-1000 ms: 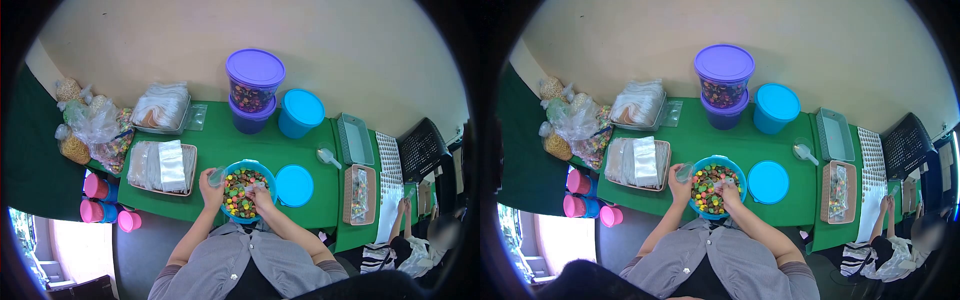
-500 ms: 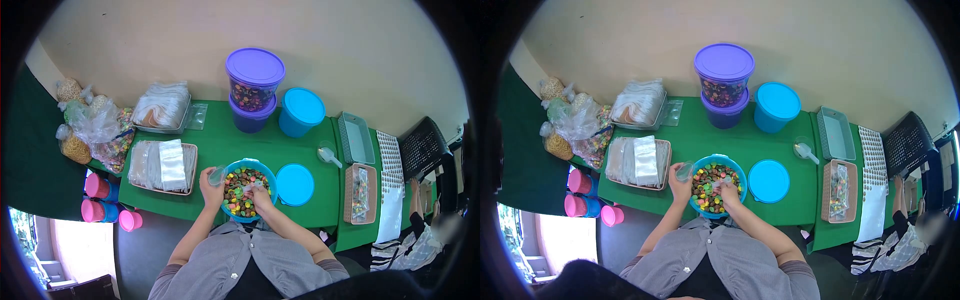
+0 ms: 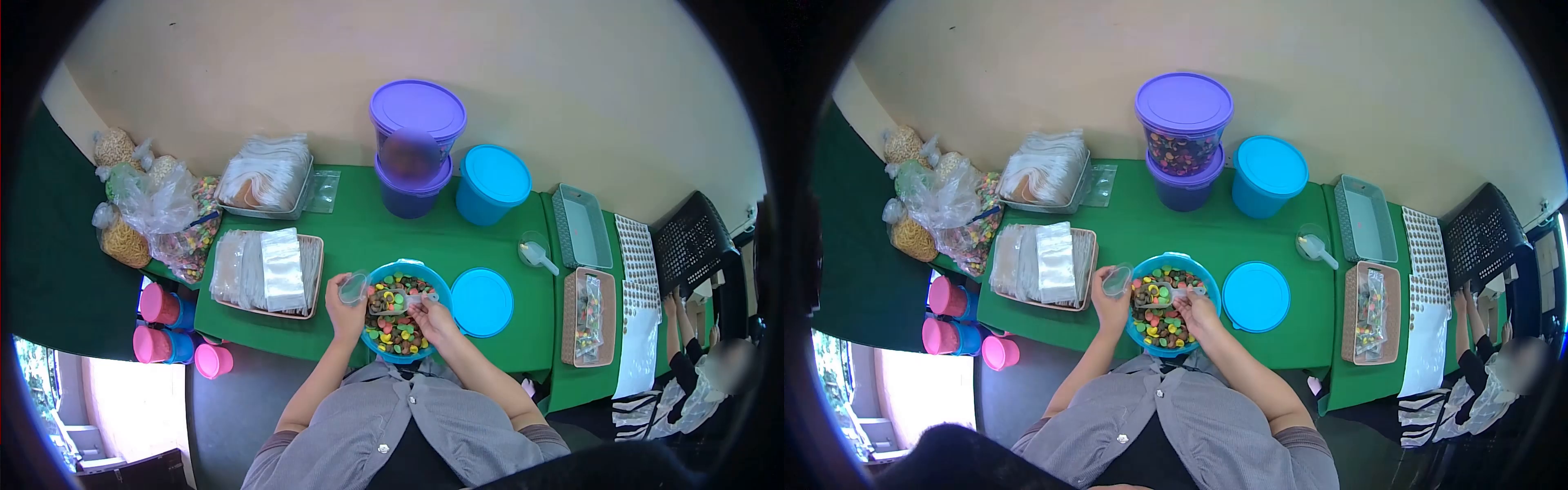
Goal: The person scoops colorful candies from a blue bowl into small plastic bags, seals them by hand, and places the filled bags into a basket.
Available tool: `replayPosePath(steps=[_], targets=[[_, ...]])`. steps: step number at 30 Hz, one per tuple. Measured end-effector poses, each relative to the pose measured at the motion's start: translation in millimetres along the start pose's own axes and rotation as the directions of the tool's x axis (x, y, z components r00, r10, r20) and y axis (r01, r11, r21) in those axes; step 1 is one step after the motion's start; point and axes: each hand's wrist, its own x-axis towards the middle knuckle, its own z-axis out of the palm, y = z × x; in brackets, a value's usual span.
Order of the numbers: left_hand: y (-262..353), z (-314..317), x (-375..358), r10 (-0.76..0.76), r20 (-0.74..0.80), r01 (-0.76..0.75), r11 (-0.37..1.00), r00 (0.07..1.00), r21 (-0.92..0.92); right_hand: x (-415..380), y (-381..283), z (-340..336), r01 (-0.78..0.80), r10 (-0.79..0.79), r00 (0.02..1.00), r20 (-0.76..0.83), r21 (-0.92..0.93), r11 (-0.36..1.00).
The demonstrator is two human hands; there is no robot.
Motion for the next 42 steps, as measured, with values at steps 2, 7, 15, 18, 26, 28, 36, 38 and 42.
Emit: replayPosePath(steps=[2, 7, 15, 18, 26, 28, 36, 38, 42], targets=[[7, -3, 2, 0.009, -0.002, -0.009, 1.0, 1.0, 0.006, -7, -7, 1, 0.016, -0.017, 0.999, 0.031, 0.026, 1.0], [23, -17, 14, 0.124, -0.077, -0.121, 0.991, 0.989, 0.052, -34, -23, 12, -0.051, 0.041, 0.997, 0.064, 0.171, 0.984], [48, -33, 23, 0.126, 0.422, -0.281, 0.902, 0.898, 0.327, -69, -52, 11, 0.153, -0.169, 0.973, 0.158, 0.111, 0.982], [61, -27, 15, 0.151, 0.532, -0.365, 0.874, 0.833, 0.322, -86, -62, 20, 0.266, -0.271, 0.954, 0.131, 0.053, 0.962], [84, -9, 1, 0.195, 0.581, -0.413, 0.87, 0.79, 0.269, -102, -64, 36, 0.587, -0.579, 0.804, 0.132, -0.329, 0.74], [89, -5, -2, 0.184, 0.597, -0.383, 0.896, 0.781, 0.226, -118, -66, 47, 0.68, -0.653, 0.724, 0.222, -0.382, 0.625], [107, -2, -6, 0.24, 0.566, -0.333, 0.941, 0.789, 0.066, -160, -87, 73, 0.827, -0.828, 0.403, 0.389, -0.543, 0.148], [108, -5, -5, 0.237, 0.561, -0.316, 0.948, 0.793, 0.046, -162, -89, 68, 0.838, -0.836, 0.358, 0.416, -0.538, 0.091], [97, -8, -9, 0.115, 0.44, -0.08, 0.992, 0.891, -0.099, -155, -93, 70, 0.891, -0.908, 0.327, 0.261, -0.406, 0.204]])
